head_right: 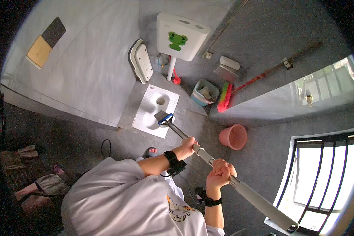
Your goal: Cleaning a squat toilet and the surrounding floor area using a mop and a water spray hose.
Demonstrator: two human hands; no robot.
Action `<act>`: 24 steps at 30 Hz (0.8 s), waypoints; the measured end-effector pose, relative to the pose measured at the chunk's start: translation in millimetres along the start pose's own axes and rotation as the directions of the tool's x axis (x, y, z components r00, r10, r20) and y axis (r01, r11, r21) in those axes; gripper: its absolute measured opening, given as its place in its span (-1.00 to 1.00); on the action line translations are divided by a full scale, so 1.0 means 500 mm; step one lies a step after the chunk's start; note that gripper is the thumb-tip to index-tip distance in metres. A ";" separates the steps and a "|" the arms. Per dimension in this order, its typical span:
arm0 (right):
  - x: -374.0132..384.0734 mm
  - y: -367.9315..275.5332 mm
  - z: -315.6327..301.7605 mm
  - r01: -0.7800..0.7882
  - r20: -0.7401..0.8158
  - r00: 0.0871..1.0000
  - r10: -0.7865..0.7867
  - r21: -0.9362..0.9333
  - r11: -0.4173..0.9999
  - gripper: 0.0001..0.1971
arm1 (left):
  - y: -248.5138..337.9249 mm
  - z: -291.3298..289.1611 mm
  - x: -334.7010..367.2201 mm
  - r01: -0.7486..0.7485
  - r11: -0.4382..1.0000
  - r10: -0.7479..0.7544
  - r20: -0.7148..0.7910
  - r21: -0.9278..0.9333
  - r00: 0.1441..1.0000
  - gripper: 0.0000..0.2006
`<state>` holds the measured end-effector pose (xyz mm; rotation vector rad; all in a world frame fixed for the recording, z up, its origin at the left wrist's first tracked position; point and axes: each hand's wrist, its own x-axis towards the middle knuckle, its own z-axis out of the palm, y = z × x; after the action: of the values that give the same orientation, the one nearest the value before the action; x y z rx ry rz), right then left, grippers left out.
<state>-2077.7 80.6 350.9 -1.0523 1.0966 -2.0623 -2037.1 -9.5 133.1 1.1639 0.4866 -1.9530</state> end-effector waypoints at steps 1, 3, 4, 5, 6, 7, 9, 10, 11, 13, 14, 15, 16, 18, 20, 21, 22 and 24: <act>-0.004 0.001 -0.006 0.024 -0.005 1.000 -0.024 -0.026 0.999 -0.65 | -0.007 0.007 0.001 0.045 0.999 -0.045 0.005 0.028 0.999 -0.83; -0.005 -0.012 0.003 0.050 -0.008 0.999 -0.051 -0.055 0.997 -0.65 | -0.017 -0.103 0.101 0.093 0.994 -0.093 0.011 0.055 0.996 -0.86; -0.002 -0.038 0.035 0.070 0.065 0.995 -0.071 0.006 0.998 -0.65 | 0.005 -0.142 0.199 -0.460 0.709 0.291 0.373 0.535 0.881 -0.92; -0.003 -0.066 0.064 0.080 0.136 0.987 -0.090 0.078 0.994 -0.65 | 0.052 -0.198 0.292 -0.812 0.000 0.316 0.770 0.584 0.554 -0.90; 0.006 -0.095 0.071 0.080 0.136 0.987 -0.088 0.065 0.995 -0.65 | 0.054 -0.221 0.328 -0.812 0.011 0.310 0.770 0.583 0.557 -0.90; 0.020 -0.129 0.079 0.091 0.105 0.990 -0.099 0.077 0.993 -0.64 | 0.064 -0.232 0.355 -0.810 0.140 0.326 0.746 0.569 0.581 -0.91; 0.034 -0.188 0.068 0.080 0.086 0.993 -0.083 0.042 0.996 -0.63 | 0.093 -0.278 0.390 -0.742 0.494 0.354 0.675 0.453 0.648 -0.93; 0.040 -0.219 0.044 0.062 0.103 0.993 -0.061 -0.005 0.998 -0.63 | 0.113 -0.296 0.398 -0.652 0.689 0.360 0.632 0.316 0.686 -0.94; 0.041 -0.248 0.024 0.055 0.108 0.993 -0.052 -0.030 0.998 -0.63 | 0.136 -0.313 0.395 -0.568 0.764 0.325 0.578 0.305 0.749 -0.94; 0.030 -0.311 -0.030 0.091 0.054 0.995 -0.084 -0.151 0.984 -0.63 | 0.112 -0.197 0.297 0.098 0.993 -0.071 0.342 -0.062 0.937 -0.94; 0.031 -0.351 -0.024 0.066 0.064 0.996 -0.056 -0.155 0.986 -0.63 | 0.165 -0.261 0.309 -0.389 0.870 0.214 0.480 0.303 0.851 -0.96; 0.028 -0.376 -0.018 0.069 0.030 0.998 -0.064 -0.226 0.972 -0.64 | 0.175 -0.236 0.286 -0.192 0.968 0.131 0.328 0.162 0.936 -0.97; 0.022 -0.397 -0.015 0.074 0.020 0.997 -0.072 -0.244 0.967 -0.64 | 0.185 -0.210 0.265 -0.003 1.000 0.005 0.183 -0.013 0.983 -0.98; 0.024 -0.430 0.012 0.017 -0.042 0.999 -0.013 0.095 0.995 -0.71 | 0.216 -0.217 0.246 -0.030 0.999 0.028 0.087 0.019 0.996 -0.96; 0.021 -0.448 0.019 0.016 -0.022 1.000 -0.013 0.145 0.989 -0.75 | 0.221 -0.201 0.239 -0.047 0.997 0.044 0.050 0.069 0.998 -0.96; 0.014 -0.452 0.030 0.060 -0.056 0.997 -0.051 0.167 0.984 -0.75 | 0.228 -0.210 0.252 -0.088 0.991 0.088 0.002 0.101 0.996 -0.96; 0.008 -0.460 0.038 0.106 -0.093 0.992 -0.090 0.186 0.977 -0.75 | 0.238 -0.220 0.267 -0.110 0.985 0.112 -0.003 0.133 0.994 -0.94; 0.010 -0.486 0.037 0.065 -0.040 0.998 -0.057 0.229 0.971 -0.76 | 0.279 -0.286 0.318 -0.028 0.994 0.029 -0.011 0.110 1.000 -0.89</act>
<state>-2093.3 190.9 567.8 -0.9492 0.8252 -2.2007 -1889.3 -69.9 -66.3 1.2457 0.3704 -1.9703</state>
